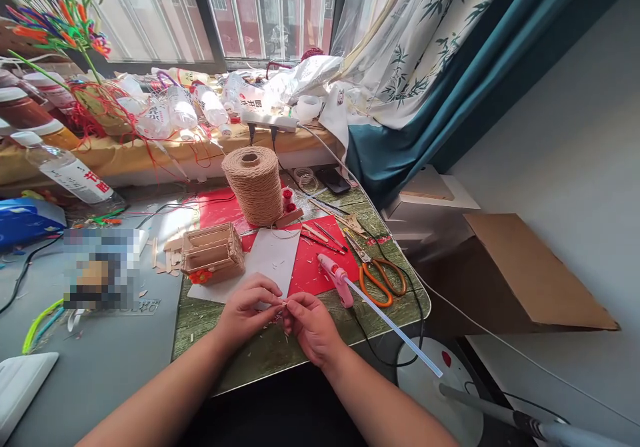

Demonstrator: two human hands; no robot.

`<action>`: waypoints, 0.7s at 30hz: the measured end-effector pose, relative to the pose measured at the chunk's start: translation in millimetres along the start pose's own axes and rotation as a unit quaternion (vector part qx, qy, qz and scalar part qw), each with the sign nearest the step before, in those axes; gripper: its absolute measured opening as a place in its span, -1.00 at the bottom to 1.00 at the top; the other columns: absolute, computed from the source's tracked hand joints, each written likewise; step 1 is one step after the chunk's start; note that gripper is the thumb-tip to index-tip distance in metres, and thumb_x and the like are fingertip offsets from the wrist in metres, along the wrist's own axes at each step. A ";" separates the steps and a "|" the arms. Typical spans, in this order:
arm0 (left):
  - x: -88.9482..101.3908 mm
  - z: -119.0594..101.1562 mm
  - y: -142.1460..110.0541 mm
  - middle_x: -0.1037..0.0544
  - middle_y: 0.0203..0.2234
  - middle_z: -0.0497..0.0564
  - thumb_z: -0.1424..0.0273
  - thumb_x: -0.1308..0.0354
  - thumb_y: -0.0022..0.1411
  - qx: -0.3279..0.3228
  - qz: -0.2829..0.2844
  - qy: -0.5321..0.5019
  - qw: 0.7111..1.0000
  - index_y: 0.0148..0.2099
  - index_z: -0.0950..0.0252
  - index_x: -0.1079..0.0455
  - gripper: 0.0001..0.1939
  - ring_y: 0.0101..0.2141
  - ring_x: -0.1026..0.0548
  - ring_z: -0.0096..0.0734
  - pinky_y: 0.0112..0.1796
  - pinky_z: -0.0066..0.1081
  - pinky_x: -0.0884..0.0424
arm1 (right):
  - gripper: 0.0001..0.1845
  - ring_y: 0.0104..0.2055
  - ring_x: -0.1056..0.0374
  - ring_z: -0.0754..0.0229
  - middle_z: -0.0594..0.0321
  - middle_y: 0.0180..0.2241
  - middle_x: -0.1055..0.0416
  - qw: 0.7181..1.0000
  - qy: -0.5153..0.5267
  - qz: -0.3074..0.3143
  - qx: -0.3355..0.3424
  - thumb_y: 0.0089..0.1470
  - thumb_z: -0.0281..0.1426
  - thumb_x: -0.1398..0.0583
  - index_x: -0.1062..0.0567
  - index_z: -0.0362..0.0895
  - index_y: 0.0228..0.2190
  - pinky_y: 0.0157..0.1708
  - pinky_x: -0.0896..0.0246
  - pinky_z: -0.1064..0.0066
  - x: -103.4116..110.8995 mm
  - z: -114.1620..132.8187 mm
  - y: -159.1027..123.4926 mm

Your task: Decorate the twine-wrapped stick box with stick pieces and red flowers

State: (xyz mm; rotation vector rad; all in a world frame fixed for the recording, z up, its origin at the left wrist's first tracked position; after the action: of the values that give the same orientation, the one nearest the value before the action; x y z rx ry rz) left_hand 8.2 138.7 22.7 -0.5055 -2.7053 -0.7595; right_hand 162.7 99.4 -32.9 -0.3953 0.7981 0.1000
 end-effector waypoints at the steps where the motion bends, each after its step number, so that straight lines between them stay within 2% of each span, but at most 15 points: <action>1: -0.5 0.2 -0.3 -0.61 -0.26 0.05 0.42 -0.33 0.29 -0.005 -0.001 -0.001 1.000 -0.20 0.18 -0.58 -0.96 -0.20 -0.55 -0.30 -0.13 -0.25 -0.47 | -0.78 -0.49 -0.33 0.32 0.31 -0.48 -0.51 1.000 0.003 0.003 0.002 0.00 -0.27 -0.49 -0.63 -0.09 -0.37 -0.51 -0.19 0.51 -0.2 -0.6 0.3; 9: -3.0 -3.3 -0.3 -0.60 -0.28 0.02 0.48 -0.36 0.25 -0.019 -0.011 -0.004 1.000 -0.21 0.19 -0.54 -0.91 -0.23 -0.55 -0.33 -0.16 -0.28 -0.46 | -0.83 -0.48 -0.35 0.33 0.30 -0.45 -0.53 0.999 0.000 0.012 0.035 0.06 -0.33 -0.46 -0.63 -0.10 -0.31 -0.49 -0.24 0.52 1.3 -2.7 1.4; 15: -4.4 -5.1 -0.1 -0.61 -0.28 0.01 0.50 -0.34 0.26 -0.021 -0.003 -0.003 1.000 -0.22 0.20 -0.53 -0.90 -0.23 -0.55 -0.34 -0.15 -0.27 -0.46 | -0.87 -0.50 -0.33 0.35 0.32 -0.42 -0.51 0.989 -0.064 -0.017 0.129 0.12 -0.31 -0.42 -0.62 -0.08 -0.30 -0.52 -0.25 0.52 1.1 -1.7 -4.3; 21: -5.2 -1.8 -1.9 -0.61 -0.29 0.01 0.48 -0.35 0.25 -0.011 0.004 0.004 1.000 -0.22 0.20 -0.53 -0.91 -0.23 -0.55 -0.34 -0.15 -0.28 -0.46 | -0.87 -0.50 -0.31 0.35 0.33 -0.43 -0.47 0.986 -0.085 -0.022 0.143 0.15 -0.32 -0.40 -0.60 -0.08 -0.29 -0.53 -0.24 0.53 2.9 -3.4 -3.7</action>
State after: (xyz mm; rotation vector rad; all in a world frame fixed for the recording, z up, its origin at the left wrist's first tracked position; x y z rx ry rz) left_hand 12.4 134.8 21.5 -0.5167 -2.6891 -0.7889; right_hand 163.3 94.5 -35.9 -0.1293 0.6240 -0.0236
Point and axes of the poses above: each hand's wrist, its own y-axis towards the middle knuckle, its own x-axis out of the back of the hand, z = x × y, the point moved 4 cm from there along y, towards the middle knuckle
